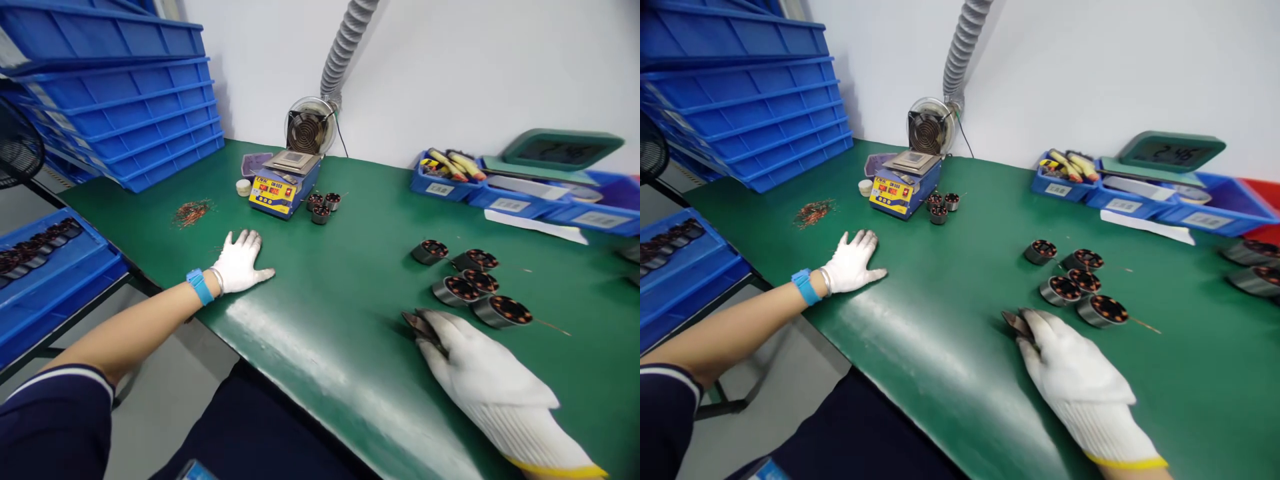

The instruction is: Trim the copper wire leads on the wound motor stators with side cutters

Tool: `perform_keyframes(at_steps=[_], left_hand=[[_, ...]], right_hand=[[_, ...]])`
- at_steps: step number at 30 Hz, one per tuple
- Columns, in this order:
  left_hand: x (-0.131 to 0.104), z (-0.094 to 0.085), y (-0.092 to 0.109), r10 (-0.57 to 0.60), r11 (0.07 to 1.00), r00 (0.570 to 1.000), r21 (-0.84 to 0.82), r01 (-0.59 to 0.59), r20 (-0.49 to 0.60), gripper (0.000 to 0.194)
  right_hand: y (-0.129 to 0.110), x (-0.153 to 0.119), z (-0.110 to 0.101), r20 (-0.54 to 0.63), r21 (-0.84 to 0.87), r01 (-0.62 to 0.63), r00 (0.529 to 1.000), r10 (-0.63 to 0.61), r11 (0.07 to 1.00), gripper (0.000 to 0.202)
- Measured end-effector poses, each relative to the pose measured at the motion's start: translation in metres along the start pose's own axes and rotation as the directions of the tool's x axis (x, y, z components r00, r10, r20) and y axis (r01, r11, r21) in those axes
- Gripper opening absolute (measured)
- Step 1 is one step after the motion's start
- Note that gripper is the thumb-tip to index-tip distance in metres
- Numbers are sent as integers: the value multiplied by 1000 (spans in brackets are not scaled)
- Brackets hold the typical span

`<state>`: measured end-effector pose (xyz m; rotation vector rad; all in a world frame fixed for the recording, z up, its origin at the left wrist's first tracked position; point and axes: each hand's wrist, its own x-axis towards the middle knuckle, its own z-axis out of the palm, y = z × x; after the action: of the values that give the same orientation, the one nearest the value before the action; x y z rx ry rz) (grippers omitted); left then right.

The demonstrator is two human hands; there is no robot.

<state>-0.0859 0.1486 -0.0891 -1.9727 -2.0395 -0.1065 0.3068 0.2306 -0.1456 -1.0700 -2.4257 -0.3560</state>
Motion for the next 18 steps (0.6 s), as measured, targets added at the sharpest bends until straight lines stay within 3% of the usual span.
perform_keyframes(at_steps=[3,5,6,9,12,15,18], left_hand=[[-16,-5,16,156,988,988,-15,-156,15,99],[-19,-3,30,324,945,945,-64,-321,45,101],[-15,-1,32,345,937,937,-77,-340,56,100],[16,8,16,208,978,976,-44,-205,71,97],[51,16,-25,53,999,997,-13,-52,54,93],[69,22,-68,-101,995,994,20,100,49,91],[73,20,-105,-230,972,972,55,227,53,88]], right_hand=[[3,0,2,-16,11,15,1000,-15,1000,34],[5,0,4,-20,19,27,999,-27,999,35],[6,0,5,-19,20,33,999,-33,999,35],[10,-2,10,-16,-6,35,999,-35,999,37],[14,-6,16,-22,-34,35,999,-36,999,36],[18,-7,20,-8,-33,5,1000,-5,999,33],[19,-5,18,13,-4,-18,1000,18,1000,32]])
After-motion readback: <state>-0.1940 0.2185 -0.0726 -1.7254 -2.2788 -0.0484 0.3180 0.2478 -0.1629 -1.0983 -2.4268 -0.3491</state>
